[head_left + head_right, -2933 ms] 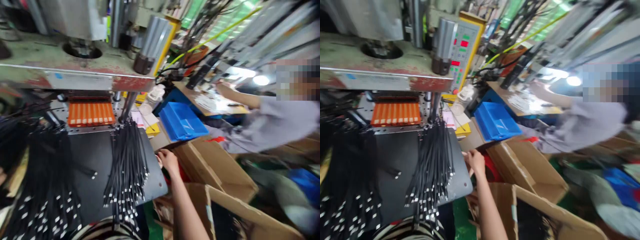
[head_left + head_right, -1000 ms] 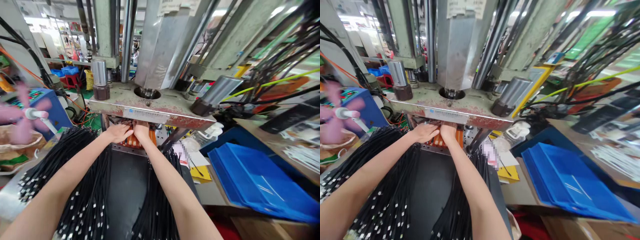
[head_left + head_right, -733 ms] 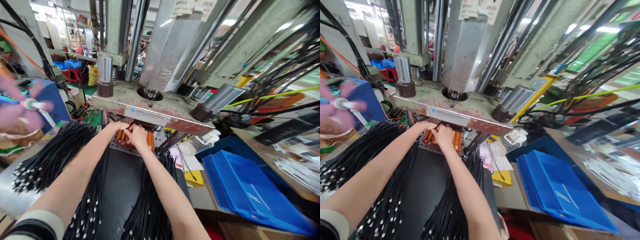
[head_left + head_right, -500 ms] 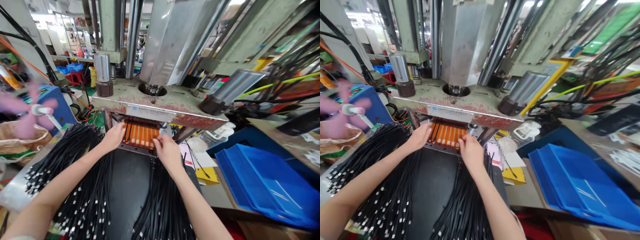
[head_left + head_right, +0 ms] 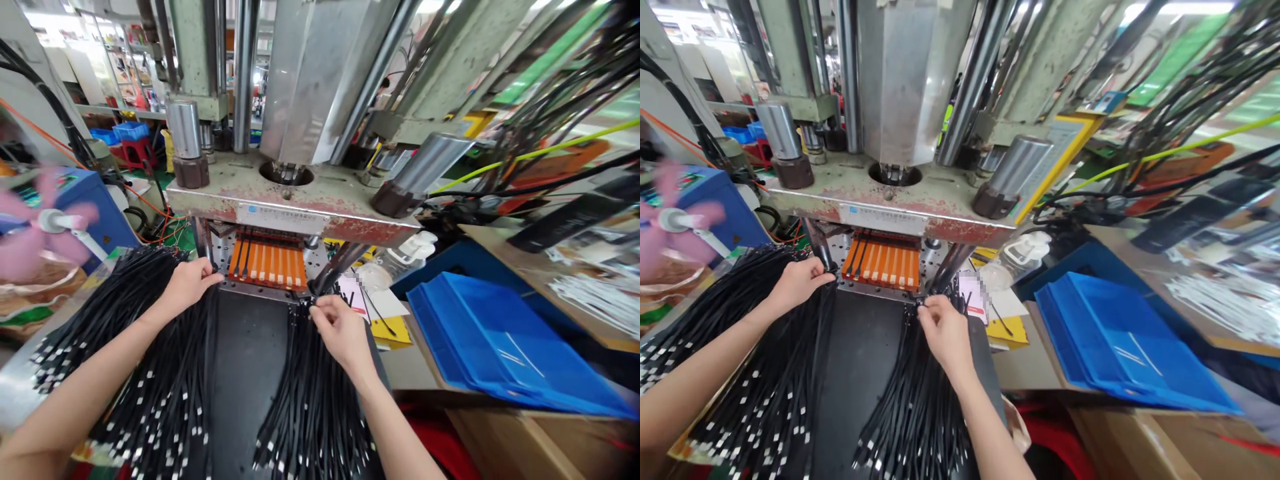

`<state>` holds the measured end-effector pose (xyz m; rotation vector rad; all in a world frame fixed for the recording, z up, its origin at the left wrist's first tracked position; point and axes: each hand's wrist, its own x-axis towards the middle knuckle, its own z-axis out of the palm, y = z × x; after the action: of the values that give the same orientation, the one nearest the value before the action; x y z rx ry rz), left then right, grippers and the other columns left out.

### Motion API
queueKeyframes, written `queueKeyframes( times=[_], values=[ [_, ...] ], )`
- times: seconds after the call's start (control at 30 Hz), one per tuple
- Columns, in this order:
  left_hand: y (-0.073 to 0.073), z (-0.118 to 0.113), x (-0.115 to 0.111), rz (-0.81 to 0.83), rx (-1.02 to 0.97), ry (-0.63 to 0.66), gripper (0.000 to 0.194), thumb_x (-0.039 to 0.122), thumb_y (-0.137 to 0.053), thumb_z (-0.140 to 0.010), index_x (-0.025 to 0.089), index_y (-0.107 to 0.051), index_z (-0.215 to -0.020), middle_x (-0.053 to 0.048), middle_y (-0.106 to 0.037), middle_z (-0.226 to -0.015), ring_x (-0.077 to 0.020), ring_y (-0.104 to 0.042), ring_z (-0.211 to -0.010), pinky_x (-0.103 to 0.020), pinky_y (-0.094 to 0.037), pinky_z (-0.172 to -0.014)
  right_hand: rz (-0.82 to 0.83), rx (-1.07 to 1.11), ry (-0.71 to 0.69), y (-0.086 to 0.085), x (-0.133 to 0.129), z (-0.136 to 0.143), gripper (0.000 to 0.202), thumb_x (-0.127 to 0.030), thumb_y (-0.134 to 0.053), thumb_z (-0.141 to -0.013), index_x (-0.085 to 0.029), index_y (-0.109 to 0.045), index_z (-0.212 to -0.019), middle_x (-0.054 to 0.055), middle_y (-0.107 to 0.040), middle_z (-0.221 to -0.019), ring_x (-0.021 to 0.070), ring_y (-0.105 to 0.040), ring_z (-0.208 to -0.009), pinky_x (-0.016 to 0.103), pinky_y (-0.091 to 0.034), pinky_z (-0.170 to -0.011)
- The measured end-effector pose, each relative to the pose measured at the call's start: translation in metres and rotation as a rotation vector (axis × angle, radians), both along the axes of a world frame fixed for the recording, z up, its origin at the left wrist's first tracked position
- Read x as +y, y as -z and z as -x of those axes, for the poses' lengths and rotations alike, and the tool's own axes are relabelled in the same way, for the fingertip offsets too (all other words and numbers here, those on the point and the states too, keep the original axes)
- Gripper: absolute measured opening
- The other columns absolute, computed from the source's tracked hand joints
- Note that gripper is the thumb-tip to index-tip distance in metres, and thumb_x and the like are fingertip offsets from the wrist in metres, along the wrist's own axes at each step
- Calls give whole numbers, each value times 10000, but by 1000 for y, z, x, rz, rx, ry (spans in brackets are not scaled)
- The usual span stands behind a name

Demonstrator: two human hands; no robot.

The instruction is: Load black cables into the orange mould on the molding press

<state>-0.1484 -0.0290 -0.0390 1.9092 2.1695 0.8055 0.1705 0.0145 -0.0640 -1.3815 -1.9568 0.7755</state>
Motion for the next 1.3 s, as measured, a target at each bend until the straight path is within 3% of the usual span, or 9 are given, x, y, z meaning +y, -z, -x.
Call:
queueKeyframes(
  times=[0.2,0.37,0.57,0.7,0.93,1.03,1.17,1.2,1.3],
  values=[
    [-60,-51,-5,2,-589,357,167,303,-623,-794,150,-683,-827,28,-599,-586,-72,-519,-479,-176,-420,-487,-12,216,-510,-46,-33,49,141,-253,-515,-882,-184,-623,-939,-17,-577,-698,110,-507,-602,217,-391,-589],
    [-94,-78,1,-15,-811,428,180,286,-673,-747,124,-691,-823,6,-620,-686,-54,-545,-466,-157,-471,-440,-22,319,-486,-53,-32,68,207,-277,-481,-925,-174,-585,-778,-19,-562,-671,104,-486,-596,218,-359,-583],
    [-110,-79,13,-20,-857,460,247,333,-759,-699,114,-671,-770,23,-583,-549,-72,-551,-421,-162,-481,-399,59,385,-537,-41,-41,68,219,-345,-492,-930,-179,-631,-898,-30,-525,-653,106,-462,-570,216,-365,-560],
    [-125,-78,27,-191,-819,476,327,398,-790,-688,116,-635,-741,12,-598,-573,-80,-564,-425,-167,-466,-385,-34,240,-561,-33,-44,72,143,-281,-538,-905,-189,-639,-865,-20,-569,-672,115,-502,-587,227,-398,-602],
    [-165,-85,39,-459,-530,407,319,443,-760,-705,163,-617,-756,30,-611,-702,-106,-649,-642,-192,-502,-520,-192,110,-397,-28,19,94,148,-287,-565,-865,-185,-671,-856,16,-662,-708,153,-587,-633,247,-430,-634],
    [-147,-82,37,-503,-399,432,356,423,-792,-666,180,-624,-864,4,-644,-819,-125,-647,-704,-219,-519,-568,-189,157,-256,-28,61,107,187,-325,-586,-828,-163,-674,-800,-24,-596,-579,126,-516,-525,222,-386,-548],
    [-74,-65,36,-403,-114,439,170,252,-695,-789,152,-604,-891,-29,-659,-802,-143,-641,-698,-271,-537,-665,-144,134,-189,-27,95,117,211,-295,-587,-808,-148,-660,-676,-22,-603,-565,122,-538,-564,205,-377,-551],
    [-53,-60,34,-313,17,507,68,205,-634,-832,155,-620,-876,-51,-681,-862,-164,-659,-788,-298,-539,-754,-125,130,-192,-26,98,118,208,-274,-582,-813,-150,-664,-668,-20,-615,-568,125,-560,-579,203,-389,-569],
    [-7,-45,25,-127,321,657,293,165,-545,-886,184,-602,-1172,-103,-600,-1295,-231,-552,-1207,-411,-385,-1074,-97,135,-236,-26,98,117,151,-209,-594,-810,-169,-698,-707,-13,-670,-621,137,-626,-626,211,-436,-630]
  ],
)
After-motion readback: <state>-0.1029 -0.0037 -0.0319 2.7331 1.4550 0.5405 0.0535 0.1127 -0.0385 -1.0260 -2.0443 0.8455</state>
